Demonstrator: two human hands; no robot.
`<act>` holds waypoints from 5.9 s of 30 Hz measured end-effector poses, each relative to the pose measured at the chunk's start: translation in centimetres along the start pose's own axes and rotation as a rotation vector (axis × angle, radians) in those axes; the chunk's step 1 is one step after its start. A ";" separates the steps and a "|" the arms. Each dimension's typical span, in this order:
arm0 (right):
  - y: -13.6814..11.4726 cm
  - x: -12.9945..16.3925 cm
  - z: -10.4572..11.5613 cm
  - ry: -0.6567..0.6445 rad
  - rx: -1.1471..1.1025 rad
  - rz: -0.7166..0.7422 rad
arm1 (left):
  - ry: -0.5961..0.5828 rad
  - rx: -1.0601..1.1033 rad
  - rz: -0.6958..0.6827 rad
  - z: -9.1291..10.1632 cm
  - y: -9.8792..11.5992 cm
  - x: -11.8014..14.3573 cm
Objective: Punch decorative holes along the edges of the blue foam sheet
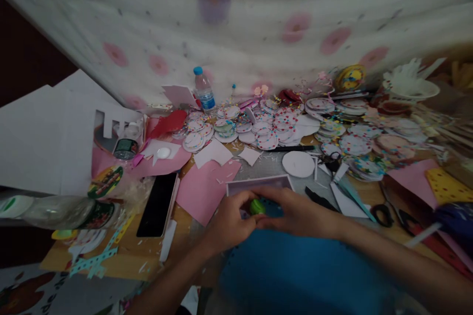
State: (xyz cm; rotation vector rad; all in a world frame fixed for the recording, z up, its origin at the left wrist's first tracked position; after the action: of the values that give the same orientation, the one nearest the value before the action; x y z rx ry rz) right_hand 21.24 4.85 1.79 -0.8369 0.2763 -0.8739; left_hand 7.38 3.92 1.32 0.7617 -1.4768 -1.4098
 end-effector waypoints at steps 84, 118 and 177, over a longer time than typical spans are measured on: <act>-0.7 3.2 0.7 0.070 0.137 -0.154 | -0.193 0.243 0.152 3.0 0.2 2.4; 1.1 3.0 1.8 0.265 0.187 -0.084 | -0.138 0.007 0.135 1.6 0.6 -0.7; 3.3 4.4 3.0 0.103 0.091 -0.200 | -0.235 -0.475 -0.184 2.6 3.0 -0.4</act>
State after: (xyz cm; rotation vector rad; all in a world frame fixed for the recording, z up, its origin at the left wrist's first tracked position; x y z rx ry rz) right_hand 27.52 4.28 1.79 -0.7442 0.2427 -1.1108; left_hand 5.66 5.74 4.35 0.4500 -1.1872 -1.9516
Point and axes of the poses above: each hand's wrist, its own x-axis away from the middle knuckle, its own z-axis out of the back of the hand, y = z × x, the point moved 5 cm from there along -x, towards the middle knuckle, and after that the axes turned 13 degrees about x, right-handed, at the moved point
